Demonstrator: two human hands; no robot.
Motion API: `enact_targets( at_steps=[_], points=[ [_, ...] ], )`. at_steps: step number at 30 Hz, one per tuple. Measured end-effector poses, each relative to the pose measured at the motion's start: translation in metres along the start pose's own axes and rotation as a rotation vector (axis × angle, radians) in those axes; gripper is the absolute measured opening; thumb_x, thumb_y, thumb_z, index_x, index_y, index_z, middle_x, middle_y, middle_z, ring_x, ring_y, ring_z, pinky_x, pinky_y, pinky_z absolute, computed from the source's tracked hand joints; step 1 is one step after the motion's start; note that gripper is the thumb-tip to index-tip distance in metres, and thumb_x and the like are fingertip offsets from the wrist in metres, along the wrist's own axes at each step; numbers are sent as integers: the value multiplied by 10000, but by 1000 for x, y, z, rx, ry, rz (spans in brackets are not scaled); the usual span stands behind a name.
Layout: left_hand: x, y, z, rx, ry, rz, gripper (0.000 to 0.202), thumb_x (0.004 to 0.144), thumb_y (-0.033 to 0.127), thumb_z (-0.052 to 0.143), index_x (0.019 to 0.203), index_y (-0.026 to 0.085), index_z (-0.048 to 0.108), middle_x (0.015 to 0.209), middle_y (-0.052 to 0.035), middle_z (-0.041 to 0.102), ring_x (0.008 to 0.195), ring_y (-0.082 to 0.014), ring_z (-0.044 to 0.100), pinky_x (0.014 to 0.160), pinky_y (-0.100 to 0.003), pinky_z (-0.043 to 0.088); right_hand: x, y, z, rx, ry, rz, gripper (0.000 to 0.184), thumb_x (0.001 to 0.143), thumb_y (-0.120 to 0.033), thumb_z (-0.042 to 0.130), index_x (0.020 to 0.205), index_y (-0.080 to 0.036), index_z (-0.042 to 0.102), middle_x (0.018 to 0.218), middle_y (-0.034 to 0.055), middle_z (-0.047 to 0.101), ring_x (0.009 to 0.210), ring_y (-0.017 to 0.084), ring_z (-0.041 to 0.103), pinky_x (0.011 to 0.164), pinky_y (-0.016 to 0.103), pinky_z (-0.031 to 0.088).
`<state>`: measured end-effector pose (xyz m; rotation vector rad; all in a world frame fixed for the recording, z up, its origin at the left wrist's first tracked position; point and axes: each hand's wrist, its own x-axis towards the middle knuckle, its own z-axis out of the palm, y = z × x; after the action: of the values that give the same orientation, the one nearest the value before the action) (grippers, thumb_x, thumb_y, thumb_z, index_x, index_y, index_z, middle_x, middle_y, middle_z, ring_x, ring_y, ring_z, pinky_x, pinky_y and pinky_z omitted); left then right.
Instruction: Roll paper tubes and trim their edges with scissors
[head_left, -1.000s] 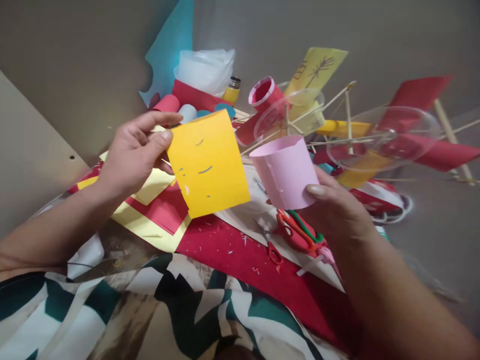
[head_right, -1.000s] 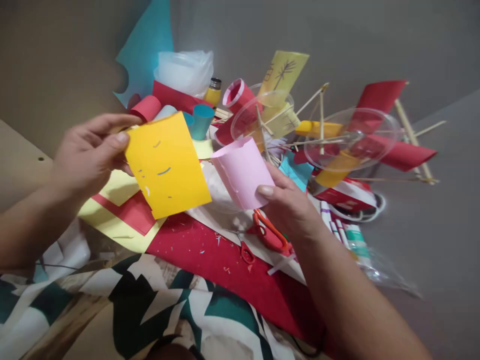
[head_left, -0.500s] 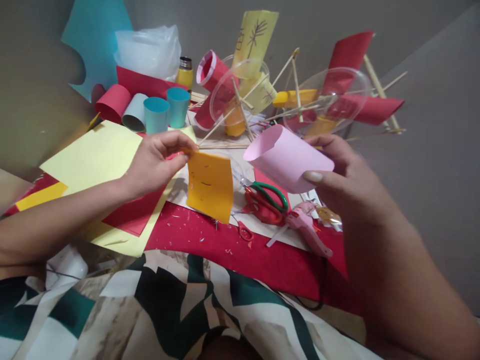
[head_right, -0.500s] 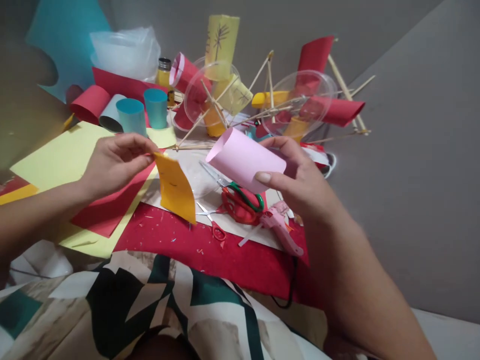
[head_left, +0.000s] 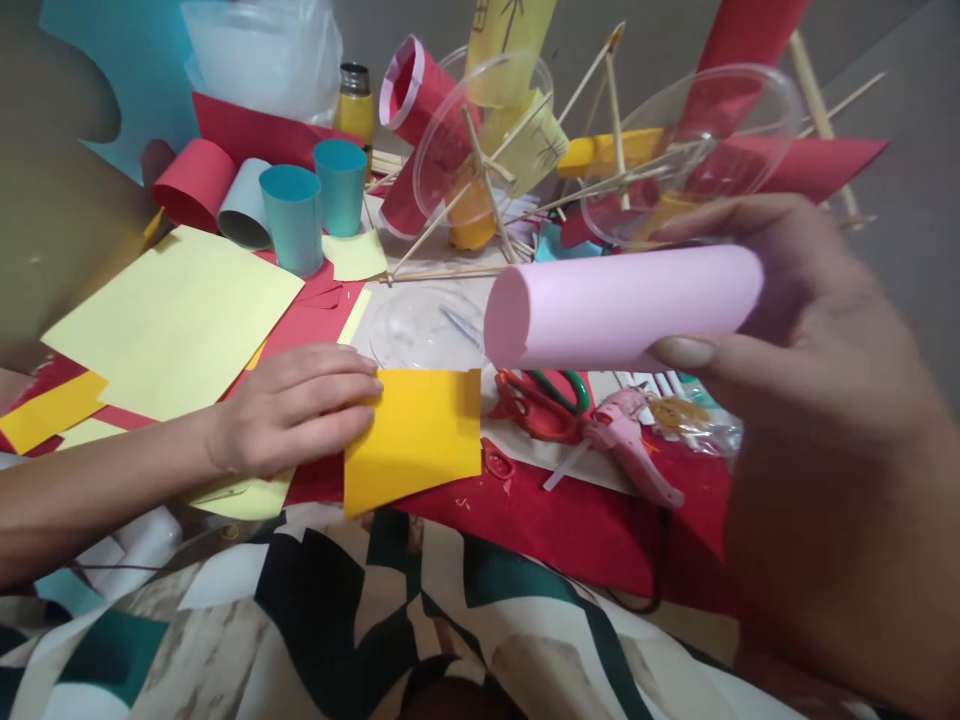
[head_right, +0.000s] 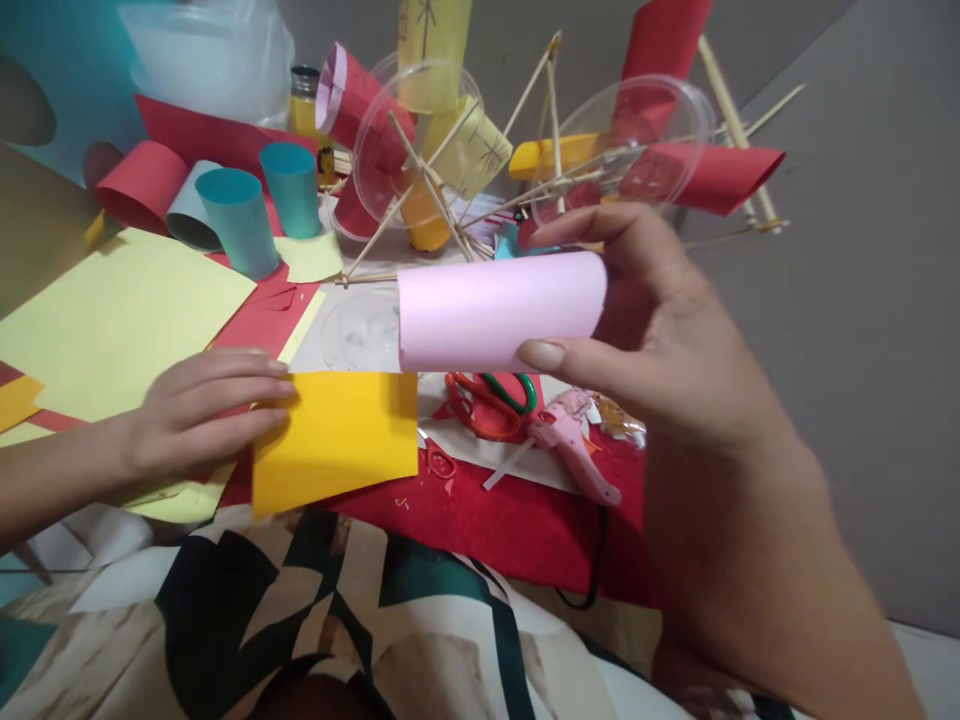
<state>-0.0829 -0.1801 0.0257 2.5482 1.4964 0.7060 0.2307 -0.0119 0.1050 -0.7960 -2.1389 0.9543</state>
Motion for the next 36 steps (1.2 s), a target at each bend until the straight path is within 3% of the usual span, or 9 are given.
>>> enact_targets(
  at_steps=[2, 4, 9, 11, 13, 20, 26, 32, 36],
  points=[
    [4, -14, 15, 26, -30, 160, 273, 958, 164, 449, 891, 207, 710, 1102, -106, 766, 1124, -244, 689, 956, -421, 583, 1, 3, 5, -19, -50, 18, 551, 612, -452, 911, 1055, -315, 612, 1128, 34, 600, 882, 196, 592, 638, 321, 518],
    [6, -22, 23, 15, -60, 169, 306, 931, 106, 414, 915, 173, 712, 1090, -119, 770, 1013, -215, 720, 848, -349, 603, 1, 4, 10, -42, -121, 32, 540, 641, -371, 889, 1076, -305, 576, 1128, 38, 594, 885, 195, 612, 636, 305, 526],
    [19, -16, 13, -197, -14, -255, 353, 895, 150, 408, 1084, 176, 704, 1105, -77, 766, 1012, -178, 714, 895, -295, 562, -8, -3, 18, -357, -291, -112, 474, 791, -444, 768, 1185, -280, 562, 1103, 54, 640, 857, 214, 650, 682, 341, 534],
    [31, -10, 11, -277, -70, -410, 327, 895, 220, 461, 1116, 169, 696, 1039, -67, 773, 888, -180, 715, 796, -292, 556, -14, -10, 22, -469, -343, -195, 449, 837, -451, 717, 1217, -272, 560, 1089, 63, 669, 802, 220, 658, 662, 360, 533],
    [44, -6, 14, -318, -185, -471, 322, 883, 279, 526, 1131, 158, 691, 968, -64, 770, 796, -180, 697, 708, -286, 525, -19, -15, 29, -526, -394, -240, 436, 867, -438, 680, 1251, -278, 549, 1085, 75, 697, 815, 251, 678, 653, 385, 536],
    [60, 3, 32, -140, -378, -455, 417, 812, 281, 647, 1214, 172, 650, 909, -52, 748, 711, -183, 653, 583, -265, 389, -30, -18, 47, -648, -471, -351, 501, 894, -414, 639, 1349, -228, 540, 1177, 145, 720, 979, 345, 708, 714, 448, 546],
    [55, 8, 36, -131, -381, -434, 356, 829, 233, 579, 1171, 194, 673, 850, -34, 749, 655, -169, 633, 566, -260, 371, -34, -19, 54, -673, -469, -353, 533, 901, -410, 625, 1392, -221, 542, 1197, 149, 716, 1007, 339, 698, 724, 447, 556],
    [52, 14, 34, -390, -289, -500, 352, 854, 209, 550, 1156, 145, 719, 799, -41, 734, 669, -163, 642, 615, -267, 458, -38, -25, 63, -678, -499, -369, 537, 933, -422, 598, 1426, -223, 524, 1272, 157, 690, 1073, 326, 690, 747, 436, 583],
    [51, 11, 28, -665, -341, -543, 258, 845, 211, 519, 982, 184, 736, 809, -20, 744, 695, -162, 665, 576, -246, 474, -39, -27, 67, -665, -468, -401, 533, 929, -393, 608, 1422, -214, 514, 1259, 157, 696, 1046, 322, 692, 762, 443, 588]
  ],
)
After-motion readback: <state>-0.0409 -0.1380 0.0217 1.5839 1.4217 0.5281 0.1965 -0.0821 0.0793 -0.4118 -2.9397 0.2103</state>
